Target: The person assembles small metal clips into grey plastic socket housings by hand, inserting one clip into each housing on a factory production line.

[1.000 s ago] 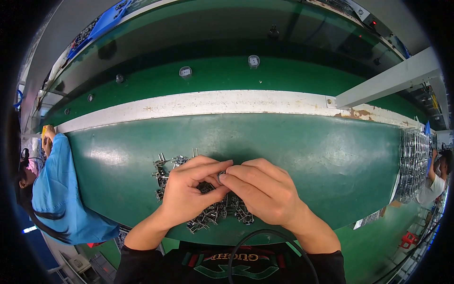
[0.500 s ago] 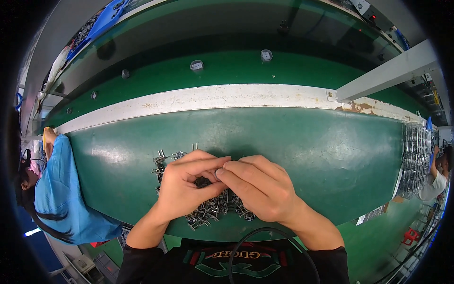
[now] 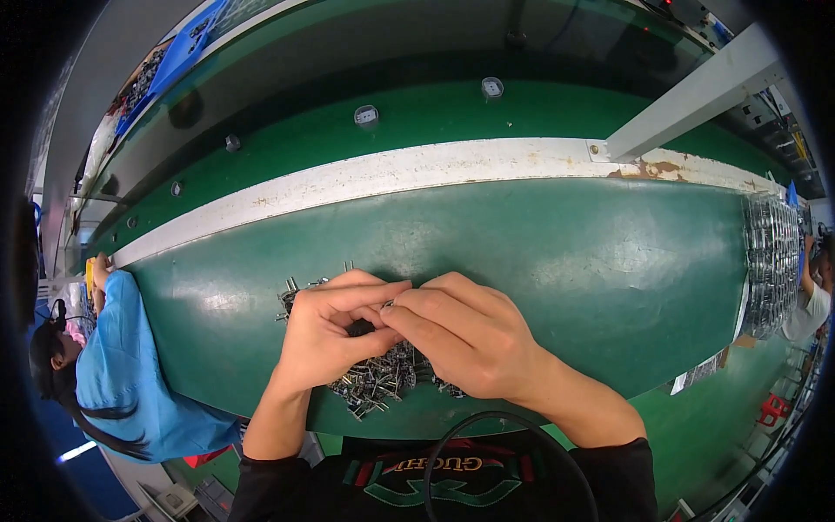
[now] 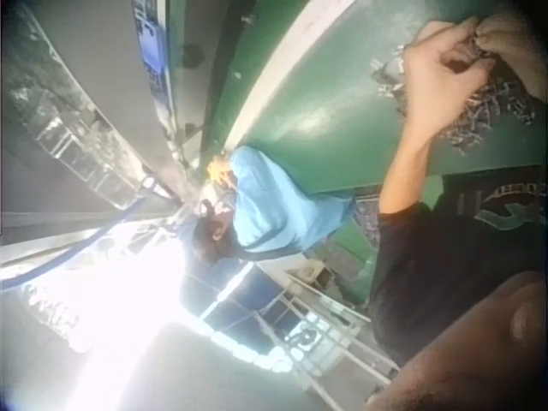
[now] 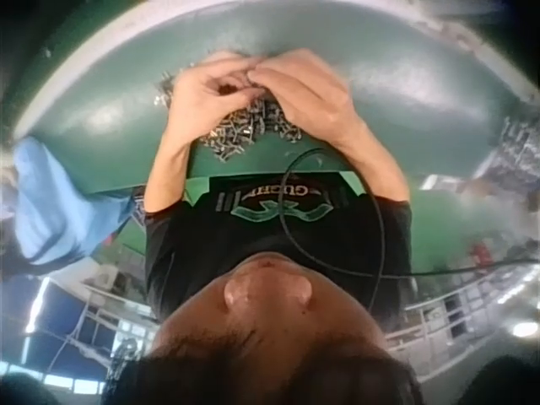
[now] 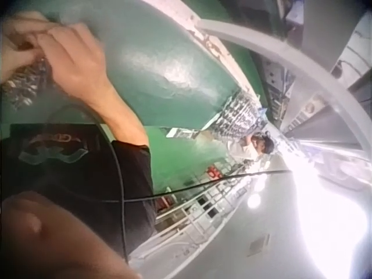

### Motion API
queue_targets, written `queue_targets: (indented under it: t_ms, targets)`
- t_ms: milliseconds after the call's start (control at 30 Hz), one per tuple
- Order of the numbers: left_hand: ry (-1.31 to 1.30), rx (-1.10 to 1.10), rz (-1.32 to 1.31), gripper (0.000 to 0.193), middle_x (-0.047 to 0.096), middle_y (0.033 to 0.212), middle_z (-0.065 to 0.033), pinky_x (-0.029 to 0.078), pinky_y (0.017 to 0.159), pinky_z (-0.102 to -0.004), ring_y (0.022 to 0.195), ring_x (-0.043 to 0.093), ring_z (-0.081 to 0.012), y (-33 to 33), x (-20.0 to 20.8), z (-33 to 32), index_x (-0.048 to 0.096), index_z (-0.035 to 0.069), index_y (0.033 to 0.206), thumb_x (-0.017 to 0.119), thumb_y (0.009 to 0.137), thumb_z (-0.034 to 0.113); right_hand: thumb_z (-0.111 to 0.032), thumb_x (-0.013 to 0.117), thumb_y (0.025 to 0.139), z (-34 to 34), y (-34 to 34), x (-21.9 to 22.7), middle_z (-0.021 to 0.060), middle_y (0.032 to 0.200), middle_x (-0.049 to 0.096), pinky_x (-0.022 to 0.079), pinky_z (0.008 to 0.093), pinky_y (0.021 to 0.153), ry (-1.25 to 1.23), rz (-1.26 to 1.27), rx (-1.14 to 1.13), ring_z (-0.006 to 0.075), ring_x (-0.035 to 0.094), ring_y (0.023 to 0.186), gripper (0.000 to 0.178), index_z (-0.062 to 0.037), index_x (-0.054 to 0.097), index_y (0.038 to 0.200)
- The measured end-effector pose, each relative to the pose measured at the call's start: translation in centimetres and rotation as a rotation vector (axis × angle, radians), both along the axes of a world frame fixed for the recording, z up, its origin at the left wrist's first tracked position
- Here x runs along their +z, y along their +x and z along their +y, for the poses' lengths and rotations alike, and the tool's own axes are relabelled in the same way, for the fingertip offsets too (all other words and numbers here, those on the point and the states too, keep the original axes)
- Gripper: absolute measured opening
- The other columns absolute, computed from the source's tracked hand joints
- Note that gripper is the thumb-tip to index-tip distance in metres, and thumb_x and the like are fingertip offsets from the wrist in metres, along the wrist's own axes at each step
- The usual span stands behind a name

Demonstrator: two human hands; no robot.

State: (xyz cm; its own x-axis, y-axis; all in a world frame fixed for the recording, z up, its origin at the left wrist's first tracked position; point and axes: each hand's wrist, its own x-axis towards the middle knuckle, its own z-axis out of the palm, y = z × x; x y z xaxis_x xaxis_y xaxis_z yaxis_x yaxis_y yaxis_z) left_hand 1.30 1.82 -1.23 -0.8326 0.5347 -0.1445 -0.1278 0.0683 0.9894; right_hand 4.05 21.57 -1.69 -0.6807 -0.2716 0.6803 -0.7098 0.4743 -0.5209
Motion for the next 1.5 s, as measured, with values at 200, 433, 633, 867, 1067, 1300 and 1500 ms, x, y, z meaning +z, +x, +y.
queue_targets:
  t_ms: [200, 433, 633, 867, 1067, 1300, 1500]
  targets:
    - [0.018, 0.006, 0.009, 0.048, 0.064, 0.100, -0.0053, 0.052, 0.072, -0.0213, 0.082, 0.062, -0.0080, 0.3, 0.0, 0.2, 0.069, 0.003, 0.123, 0.076, 0.077, -0.008, 0.001, 0.069, 0.065, -0.4, 0.3, -0.4, 0.0132, 0.095, 0.066, 0.055, 0.0313, 0.059, 0.060, 0.021, -0.032, 0.0254, 0.064, 0.075, 0.035, 0.0084, 0.069, 0.099]
    - [-0.068, 0.135, 0.032, 0.028, 0.066, 0.083, -0.0045, 0.045, 0.062, -0.0213, 0.070, 0.058, -0.0062, -2.4, 0.8, -1.3, 0.076, 0.001, 0.107, 0.067, 0.083, -0.009, 0.003, 0.069, 0.075, -1.3, -0.3, -0.4, 0.0104, 0.096, 0.062, 0.055, 0.0313, 0.064, -0.221, -0.241, -0.033, 0.0262, 0.063, 0.079, 0.035, 0.0028, 0.067, 0.110]
    - [-0.565, 0.279, 0.570, 0.024, 0.073, 0.089, -0.0150, 0.053, 0.077, -0.0297, 0.083, 0.070, -0.0212, -15.3, 0.7, -0.2, 0.076, 0.005, 0.108, 0.067, 0.086, 0.010, 0.004, 0.067, 0.078, -0.9, -1.1, -2.6, 0.0058, 0.103, 0.061, 0.052, 0.0352, 0.074, 0.054, -0.363, 0.086, 0.0263, 0.058, 0.086, 0.033, -0.0036, 0.068, 0.110]
    - [-0.556, 0.355, 0.499, 0.024, 0.075, 0.098, -0.0140, 0.053, 0.084, -0.0339, 0.092, 0.072, -0.0254, -29.3, -2.9, 2.0, 0.077, 0.008, 0.105, 0.071, 0.084, 0.017, -0.019, 0.066, 0.091, -3.3, -2.5, -2.4, 0.0073, 0.101, 0.061, 0.055, 0.0382, 0.073, 0.093, -0.371, 0.016, 0.0267, 0.063, 0.088, 0.027, -0.0053, 0.067, 0.114]
    - [-0.655, 0.289, 0.660, 0.033, 0.075, 0.094, -0.0137, 0.053, 0.081, -0.0348, 0.080, 0.069, -0.0248, -30.9, -4.3, 3.7, 0.073, 0.004, 0.113, 0.073, 0.085, 0.021, -0.023, 0.062, 0.094, -3.0, -3.9, -1.5, 0.0127, 0.092, 0.056, 0.055, 0.0456, 0.075, 0.177, -0.606, 0.169, 0.0348, 0.064, 0.083, 0.019, -0.0044, 0.066, 0.091]
    - [-0.608, -0.196, 0.852, 0.051, 0.065, 0.116, -0.0171, 0.050, 0.094, -0.0400, 0.109, 0.063, -0.0329, -21.2, 1.2, 17.8, 0.064, 0.007, 0.126, 0.072, 0.084, 0.035, -0.008, 0.064, 0.092, 3.0, -0.8, -1.7, 0.0132, 0.101, 0.067, 0.054, 0.0382, 0.071, -0.195, -0.827, 0.158, 0.0253, 0.068, 0.085, 0.008, -0.0013, 0.062, 0.095]
    - [-0.482, -0.469, 1.040, 0.039, 0.062, 0.117, -0.0176, 0.048, 0.096, -0.0404, 0.109, 0.060, -0.0355, -21.7, -2.3, 23.1, 0.066, 0.005, 0.122, 0.072, 0.085, 0.015, -0.001, 0.066, 0.088, 4.0, -0.9, -2.6, 0.0078, 0.106, 0.064, 0.053, 0.0292, 0.073, -0.568, -0.788, 0.212, 0.0153, 0.064, 0.085, 0.015, -0.0009, 0.067, 0.103]
